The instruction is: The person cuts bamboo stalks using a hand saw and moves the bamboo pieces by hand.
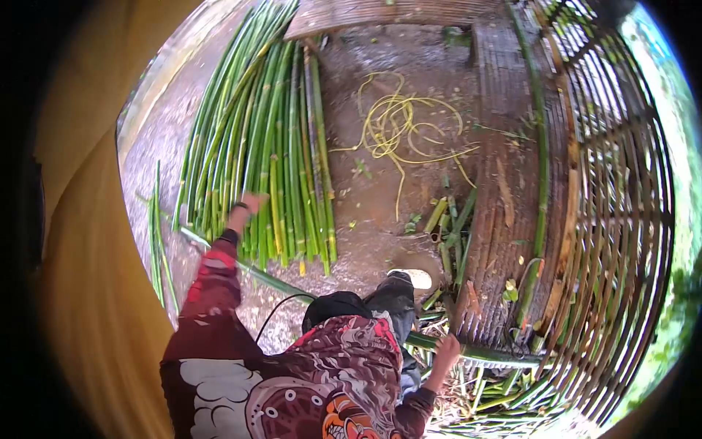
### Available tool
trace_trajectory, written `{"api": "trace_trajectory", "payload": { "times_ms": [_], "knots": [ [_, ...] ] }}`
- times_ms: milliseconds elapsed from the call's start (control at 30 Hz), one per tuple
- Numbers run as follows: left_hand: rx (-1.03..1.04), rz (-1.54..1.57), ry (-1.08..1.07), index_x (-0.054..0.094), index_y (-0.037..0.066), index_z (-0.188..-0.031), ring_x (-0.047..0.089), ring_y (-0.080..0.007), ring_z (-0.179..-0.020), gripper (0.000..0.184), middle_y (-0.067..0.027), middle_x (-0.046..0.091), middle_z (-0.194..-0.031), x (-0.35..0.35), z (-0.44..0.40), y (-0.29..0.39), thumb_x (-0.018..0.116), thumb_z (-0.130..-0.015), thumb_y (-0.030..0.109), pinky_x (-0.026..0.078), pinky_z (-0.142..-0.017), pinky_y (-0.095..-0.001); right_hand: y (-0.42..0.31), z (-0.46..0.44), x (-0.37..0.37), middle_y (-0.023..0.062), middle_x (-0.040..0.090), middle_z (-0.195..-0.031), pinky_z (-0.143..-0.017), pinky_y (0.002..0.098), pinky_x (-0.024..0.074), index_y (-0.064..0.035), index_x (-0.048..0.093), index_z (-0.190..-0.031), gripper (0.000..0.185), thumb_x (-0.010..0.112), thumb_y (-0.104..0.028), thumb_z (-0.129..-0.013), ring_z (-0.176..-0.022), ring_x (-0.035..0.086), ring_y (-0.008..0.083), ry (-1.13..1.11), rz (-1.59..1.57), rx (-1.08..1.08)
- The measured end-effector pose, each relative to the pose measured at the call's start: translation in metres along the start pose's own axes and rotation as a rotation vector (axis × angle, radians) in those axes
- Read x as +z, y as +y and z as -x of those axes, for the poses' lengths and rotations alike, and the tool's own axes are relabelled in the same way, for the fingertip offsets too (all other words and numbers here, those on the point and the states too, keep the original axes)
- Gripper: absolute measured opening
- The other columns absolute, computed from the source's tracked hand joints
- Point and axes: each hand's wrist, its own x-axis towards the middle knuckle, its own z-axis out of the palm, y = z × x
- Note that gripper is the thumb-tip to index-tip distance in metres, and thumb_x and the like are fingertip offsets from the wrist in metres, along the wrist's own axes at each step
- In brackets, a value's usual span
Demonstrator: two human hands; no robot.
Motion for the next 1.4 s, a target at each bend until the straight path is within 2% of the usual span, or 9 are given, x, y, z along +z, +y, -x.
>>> {"api": "trace_trajectory", "payload": {
  "times_ms": [133, 233, 400, 600, 700, 800, 1200, 1267, 1400],
  "knots": [
    [1.097, 0.151, -0.25, 0.075, 0.009, -0.109, 0.071, -0.0391, -0.098, 0.039, -0.0187, 0.074, -0.11, 0.295, 0.051, 0.219, 0.053, -0.099, 0.04, 0.055, -0.088, -0.0517, -0.027, 0.053, 0.112, 0.013, 0.073, -0.11, -0.066, 0.031, 0.0583, 0.0002, 0.062, -0.135, 0.034, 0.057, -0.017, -0.106, -0.082, 0.074, 0.0178, -0.051, 0.572, -0.06],
    [1.131, 0.364, -0.644, 0.069, 0.008, -0.123, 0.062, -0.0342, -0.12, 0.036, -0.0157, 0.07, -0.121, 0.263, 0.283, 0.384, 0.06, -0.1, 0.034, 0.048, -0.106, -0.0456, -0.003, 0.093, 0.095, 0.0147, 0.075, -0.097, -0.075, 0.0376, 0.055, 0.0013, 0.068, -0.123, 0.035, 0.059, -0.027, -0.104, -0.083, 0.073, 0.021, 0.146, 0.892, -0.502],
    [2.512, 0.674, -0.489, 0.072, -0.002, -0.1, 0.069, -0.029, -0.083, 0.026, -0.0137, 0.073, -0.09, 0.212, 0.498, 0.486, 0.067, -0.098, 0.023, 0.057, -0.082, -0.0433, 0.1, 0.166, 0.014, 0.0285, 0.068, -0.088, -0.072, 0.0543, 0.0504, 0.0016, 0.071, -0.091, 0.038, 0.059, -0.034, -0.097, -0.083, 0.067, 0.0465, 0.93, 0.477, -0.311],
    [2.021, -0.165, -0.778, 0.067, 0.006, -0.126, 0.073, -0.0291, -0.092, 0.038, -0.0135, 0.075, -0.098, 0.262, 0.555, 0.454, 0.073, -0.095, 0.027, 0.057, -0.084, -0.0421, 0.245, 0.202, -0.043, 0.0046, 0.072, -0.092, -0.055, 0.0314, 0.0541, -0.0052, 0.066, -0.122, 0.032, 0.06, -0.03, -0.103, -0.068, 0.067, 0.0138, 1.102, -0.457, 0.076],
    [2.219, -0.415, -0.702, 0.069, 0.005, -0.116, 0.065, -0.0351, -0.107, 0.032, -0.0149, 0.07, -0.106, 0.345, 0.535, 0.419, 0.073, -0.091, 0.023, 0.052, -0.096, -0.0464, 0.365, 0.166, -0.054, 0.0117, 0.072, -0.097, -0.058, 0.0347, 0.0606, -0.0038, 0.062, -0.121, 0.028, 0.06, -0.027, -0.104, -0.07, 0.071, 0.0209, 0.255, -1.558, -0.575],
    [2.546, -0.61, -0.645, 0.069, 0.005, -0.114, 0.057, -0.0387, -0.123, 0.032, -0.0172, 0.067, -0.116, 0.408, 0.531, 0.392, 0.074, -0.086, 0.019, 0.044, -0.109, -0.0503, 0.28, 0.188, -0.051, 0.0138, 0.072, -0.1, -0.062, 0.0348, 0.0629, -0.0043, 0.062, -0.122, 0.026, 0.057, -0.025, -0.107, -0.082, 0.076, 0.0265, 1.065, -1.098, 0.095],
    [2.71, -1.026, -0.219, 0.075, 0.015, -0.105, 0.058, -0.0263, -0.13, 0.025, -0.0018, 0.07, -0.119, 0.514, 0.497, 0.382, 0.069, -0.082, 0.024, 0.03, -0.12, -0.0575, 0.576, -0.113, -0.154, 0.0257, 0.075, -0.11, -0.096, 0.0469, 0.055, -0.0032, 0.074, -0.112, 0.043, 0.07, -0.041, -0.091, -0.108, 0.072, 0.0405, 0.839, 0.083, 0.546],
    [2.728, -1.003, -0.199, 0.075, 0.017, -0.104, 0.06, -0.0247, -0.128, 0.026, -0.0008, 0.072, -0.118, 0.52, 0.495, 0.381, 0.07, -0.08, 0.025, 0.031, -0.118, -0.0554, 0.589, -0.147, -0.157, 0.0284, 0.073, -0.113, -0.103, 0.0496, 0.0519, 0.0018, 0.072, -0.103, 0.053, 0.066, -0.05, -0.091, -0.116, 0.067, 0.0454, 1.383, -0.237, 0.768],
    [2.63, -1.101, -0.275, 0.074, 0.019, -0.099, 0.063, -0.0228, -0.124, 0.022, -0.0017, 0.072, -0.116, 0.519, 0.496, 0.384, 0.067, -0.08, 0.027, 0.038, -0.111, -0.0524, 0.671, -0.201, -0.194, 0.0075, 0.067, -0.082, -0.056, 0.0416, 0.0506, -0.0079, 0.066, -0.093, 0.041, 0.061, -0.048, -0.097, -0.055, 0.059, 0.0209, 1.084, 0.347, 0.724]
  ]
}}
